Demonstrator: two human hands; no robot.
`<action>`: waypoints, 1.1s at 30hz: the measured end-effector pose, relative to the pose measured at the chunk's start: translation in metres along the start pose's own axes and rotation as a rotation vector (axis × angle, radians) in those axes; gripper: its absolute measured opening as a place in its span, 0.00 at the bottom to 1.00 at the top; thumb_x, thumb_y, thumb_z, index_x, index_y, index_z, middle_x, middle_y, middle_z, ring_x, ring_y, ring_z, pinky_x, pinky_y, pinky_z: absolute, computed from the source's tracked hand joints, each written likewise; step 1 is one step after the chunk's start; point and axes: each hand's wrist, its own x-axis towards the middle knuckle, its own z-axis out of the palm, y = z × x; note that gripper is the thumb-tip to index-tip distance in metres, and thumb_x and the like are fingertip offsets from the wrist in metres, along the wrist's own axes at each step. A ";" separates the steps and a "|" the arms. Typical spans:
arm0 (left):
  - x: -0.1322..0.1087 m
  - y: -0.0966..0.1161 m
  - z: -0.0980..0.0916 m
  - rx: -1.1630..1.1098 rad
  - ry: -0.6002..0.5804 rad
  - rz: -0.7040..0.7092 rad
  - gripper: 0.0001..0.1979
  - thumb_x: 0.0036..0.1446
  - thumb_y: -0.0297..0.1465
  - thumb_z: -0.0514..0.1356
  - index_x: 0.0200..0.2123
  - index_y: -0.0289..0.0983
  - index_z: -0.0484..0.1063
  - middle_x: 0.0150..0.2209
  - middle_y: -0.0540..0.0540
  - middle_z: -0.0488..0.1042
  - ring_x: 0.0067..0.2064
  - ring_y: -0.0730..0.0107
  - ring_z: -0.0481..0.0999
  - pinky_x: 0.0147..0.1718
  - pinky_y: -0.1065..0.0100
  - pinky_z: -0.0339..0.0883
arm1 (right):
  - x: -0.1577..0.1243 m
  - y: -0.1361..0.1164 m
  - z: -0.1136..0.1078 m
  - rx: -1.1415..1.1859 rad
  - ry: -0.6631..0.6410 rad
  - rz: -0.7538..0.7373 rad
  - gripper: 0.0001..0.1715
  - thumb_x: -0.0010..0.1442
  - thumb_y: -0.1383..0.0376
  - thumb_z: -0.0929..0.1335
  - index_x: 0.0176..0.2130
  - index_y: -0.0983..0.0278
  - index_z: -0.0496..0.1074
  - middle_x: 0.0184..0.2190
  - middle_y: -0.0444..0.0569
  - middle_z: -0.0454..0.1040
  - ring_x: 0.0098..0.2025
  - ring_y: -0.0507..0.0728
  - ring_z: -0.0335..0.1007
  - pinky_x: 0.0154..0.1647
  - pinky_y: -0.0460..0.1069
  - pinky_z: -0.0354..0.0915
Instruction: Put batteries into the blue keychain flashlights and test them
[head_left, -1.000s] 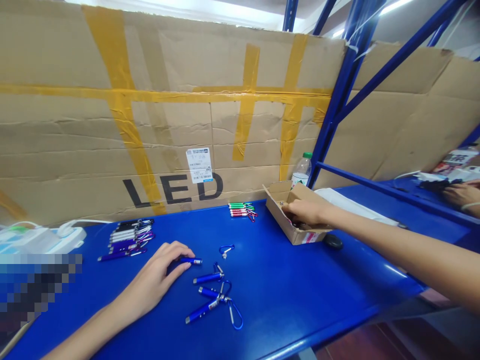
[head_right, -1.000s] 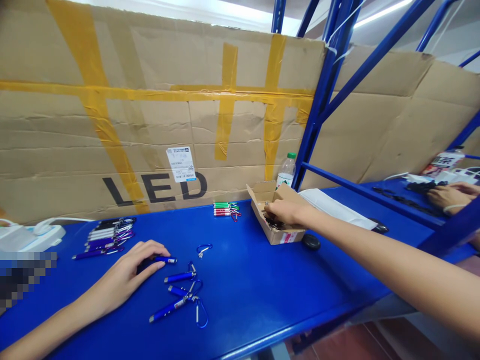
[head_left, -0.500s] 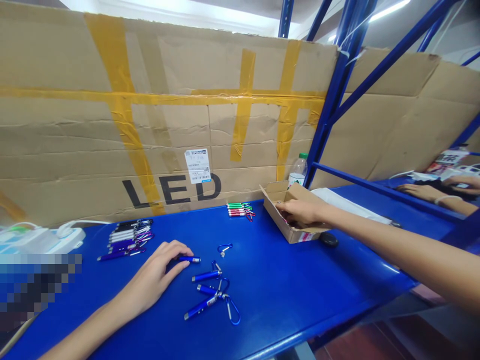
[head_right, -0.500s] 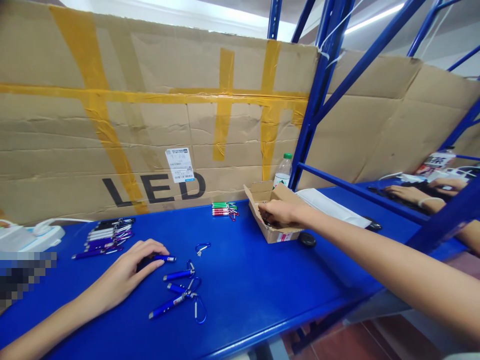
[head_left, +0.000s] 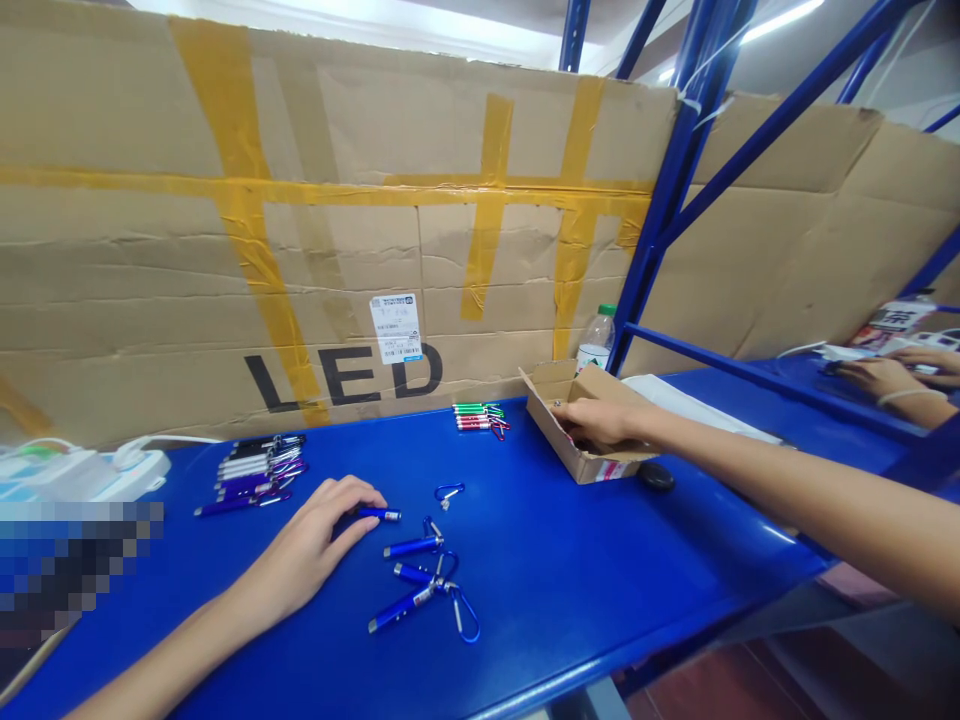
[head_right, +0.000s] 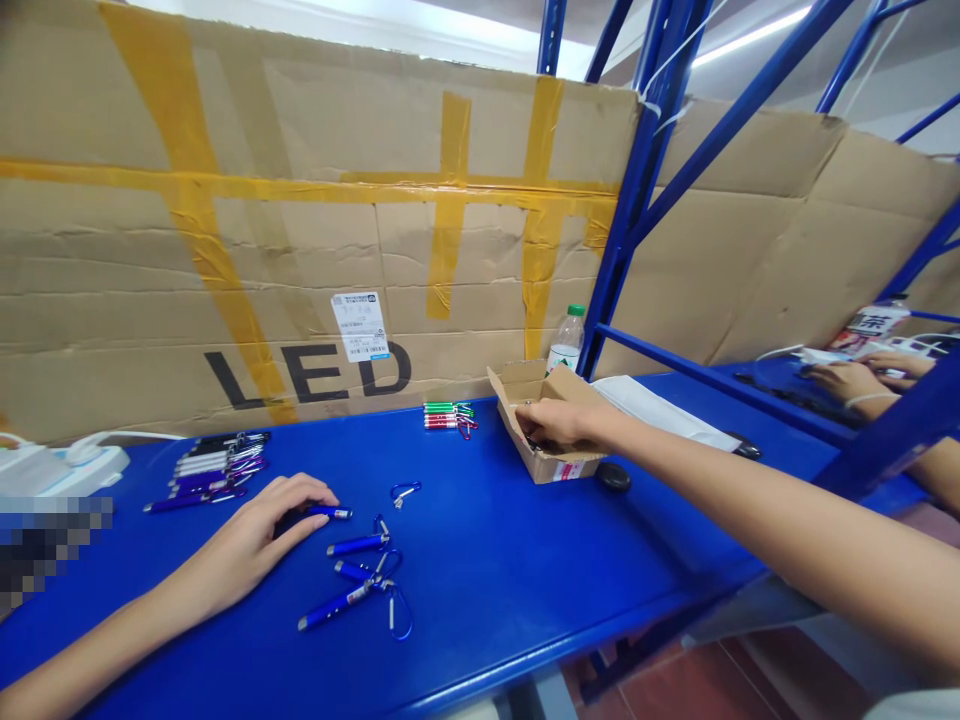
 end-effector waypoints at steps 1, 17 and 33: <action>0.000 0.000 0.000 0.000 -0.001 0.001 0.15 0.75 0.45 0.55 0.51 0.46 0.78 0.52 0.45 0.80 0.53 0.57 0.76 0.57 0.57 0.68 | 0.000 0.000 0.000 0.001 -0.015 0.000 0.09 0.64 0.69 0.69 0.45 0.61 0.75 0.40 0.48 0.84 0.39 0.57 0.79 0.38 0.46 0.67; -0.001 -0.006 0.003 0.020 0.010 0.019 0.15 0.76 0.45 0.54 0.51 0.47 0.78 0.51 0.47 0.79 0.52 0.59 0.76 0.55 0.59 0.70 | -0.005 -0.016 -0.006 -0.041 -0.051 0.050 0.07 0.65 0.68 0.67 0.41 0.63 0.75 0.40 0.54 0.84 0.38 0.61 0.81 0.35 0.49 0.66; 0.000 -0.009 0.003 0.029 0.008 0.025 0.14 0.76 0.45 0.54 0.52 0.47 0.77 0.52 0.48 0.79 0.53 0.59 0.75 0.55 0.60 0.67 | -0.016 -0.008 0.004 -0.023 -0.008 0.125 0.08 0.69 0.67 0.63 0.46 0.64 0.70 0.40 0.58 0.83 0.37 0.61 0.79 0.35 0.51 0.65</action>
